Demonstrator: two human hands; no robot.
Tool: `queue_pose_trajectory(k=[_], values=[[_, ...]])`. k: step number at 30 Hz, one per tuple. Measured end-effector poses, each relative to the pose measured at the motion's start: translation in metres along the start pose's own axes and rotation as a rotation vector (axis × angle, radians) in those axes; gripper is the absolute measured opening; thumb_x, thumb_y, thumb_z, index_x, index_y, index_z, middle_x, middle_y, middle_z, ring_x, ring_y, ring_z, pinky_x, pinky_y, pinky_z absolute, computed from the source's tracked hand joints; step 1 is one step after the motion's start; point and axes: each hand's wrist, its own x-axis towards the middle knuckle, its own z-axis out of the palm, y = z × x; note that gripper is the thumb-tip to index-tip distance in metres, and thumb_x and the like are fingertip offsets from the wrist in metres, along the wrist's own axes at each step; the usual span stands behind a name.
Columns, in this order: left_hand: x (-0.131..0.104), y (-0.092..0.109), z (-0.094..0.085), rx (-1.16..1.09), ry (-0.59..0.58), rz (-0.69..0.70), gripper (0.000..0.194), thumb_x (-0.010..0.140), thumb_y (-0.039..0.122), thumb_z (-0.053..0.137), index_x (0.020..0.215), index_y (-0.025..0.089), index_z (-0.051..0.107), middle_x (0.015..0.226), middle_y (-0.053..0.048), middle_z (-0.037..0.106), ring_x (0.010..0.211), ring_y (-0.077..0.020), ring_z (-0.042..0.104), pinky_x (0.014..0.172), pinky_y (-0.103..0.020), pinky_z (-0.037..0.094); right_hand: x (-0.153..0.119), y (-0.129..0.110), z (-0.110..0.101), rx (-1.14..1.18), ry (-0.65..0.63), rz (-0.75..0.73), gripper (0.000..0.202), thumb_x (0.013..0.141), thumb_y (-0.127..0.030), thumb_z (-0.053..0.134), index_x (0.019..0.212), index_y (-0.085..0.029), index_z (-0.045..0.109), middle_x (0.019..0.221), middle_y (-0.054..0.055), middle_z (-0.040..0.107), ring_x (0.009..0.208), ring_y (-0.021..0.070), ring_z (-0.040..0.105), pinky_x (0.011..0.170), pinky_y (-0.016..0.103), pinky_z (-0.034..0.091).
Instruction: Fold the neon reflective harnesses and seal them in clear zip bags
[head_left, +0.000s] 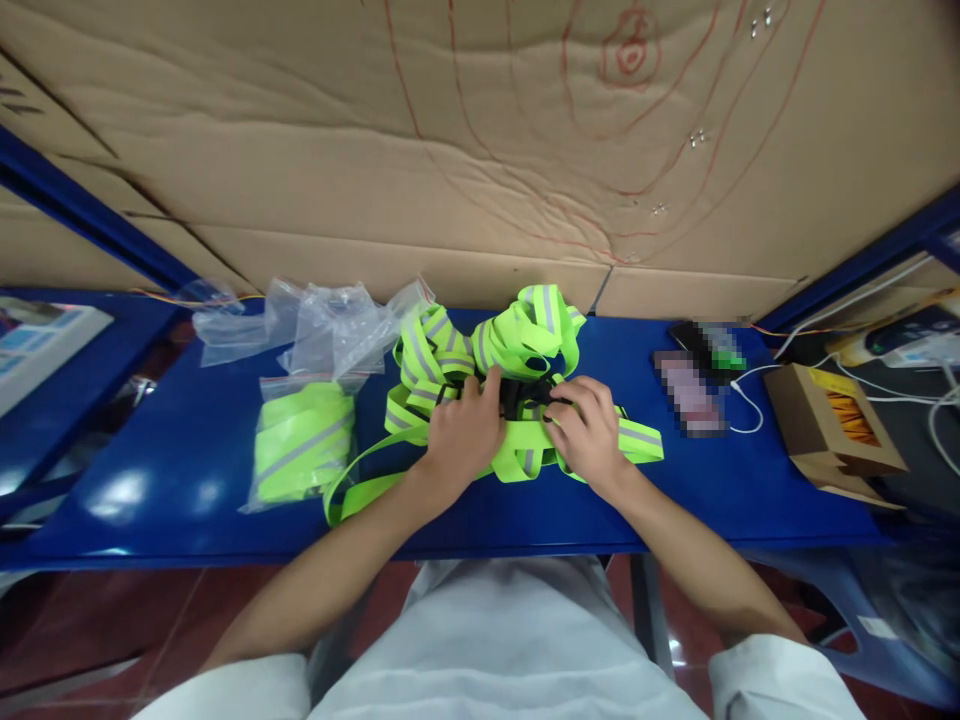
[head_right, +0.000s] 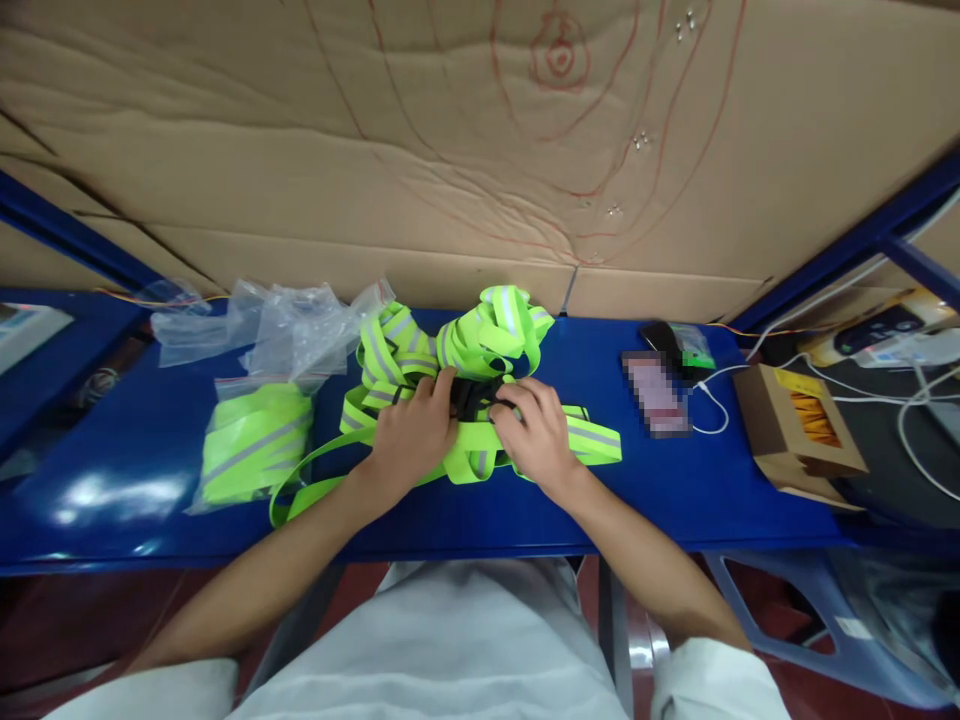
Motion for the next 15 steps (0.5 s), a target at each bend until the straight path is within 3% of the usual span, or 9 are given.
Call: queue_pose_trajectory(k=[4,8,12,15], values=[[-0.002,0.003,0.001,-0.039,-0.010,0.020,0.053,0.099,0.022,0.043,0.152,0.017,0.042,0.111,-0.014,0.068,0.077,-0.0332,0.075,0.060,-0.040,0.056,0.003,-0.006,0.001,-0.024,-0.013,-0.029,0.016,0.091,-0.006,0.068,0.089,-0.022,0.066,0.107,0.008,0.073,0.110,0.0251,0.059,0.088,0.037,0.054],[-0.007,-0.001,0.005,-0.208,0.044,0.071,0.056,0.101,0.035,0.053,0.153,0.022,0.040,0.123,-0.012,0.067,0.086,-0.0324,0.076,0.064,-0.038,0.057,0.003,-0.004,0.000,-0.061,-0.004,-0.042,0.019,0.090,-0.002,0.066,0.088,-0.021,0.067,0.111,0.009,0.073,0.111,0.0255,0.057,0.089,0.037,0.055],[-0.009,-0.010,0.005,-0.462,0.096,0.164,0.063,0.101,0.045,0.059,0.156,0.022,0.039,0.136,-0.013,0.064,0.108,-0.0332,0.073,0.081,-0.042,0.061,0.003,0.003,-0.005,-0.084,0.010,-0.007,0.019,0.091,-0.003,0.066,0.088,-0.022,0.067,0.112,0.009,0.073,0.112,0.0250,0.056,0.091,0.037,0.057],[-0.008,-0.015,0.001,-0.523,0.132,0.160,0.061,0.099,0.043,0.063,0.154,0.024,0.046,0.134,-0.011,0.067,0.112,-0.0332,0.072,0.090,-0.044,0.060,0.002,0.006,-0.010,-0.073,-0.002,0.016,0.017,0.093,-0.005,0.065,0.092,-0.022,0.068,0.116,0.011,0.073,0.112,0.0260,0.057,0.092,0.039,0.058]])
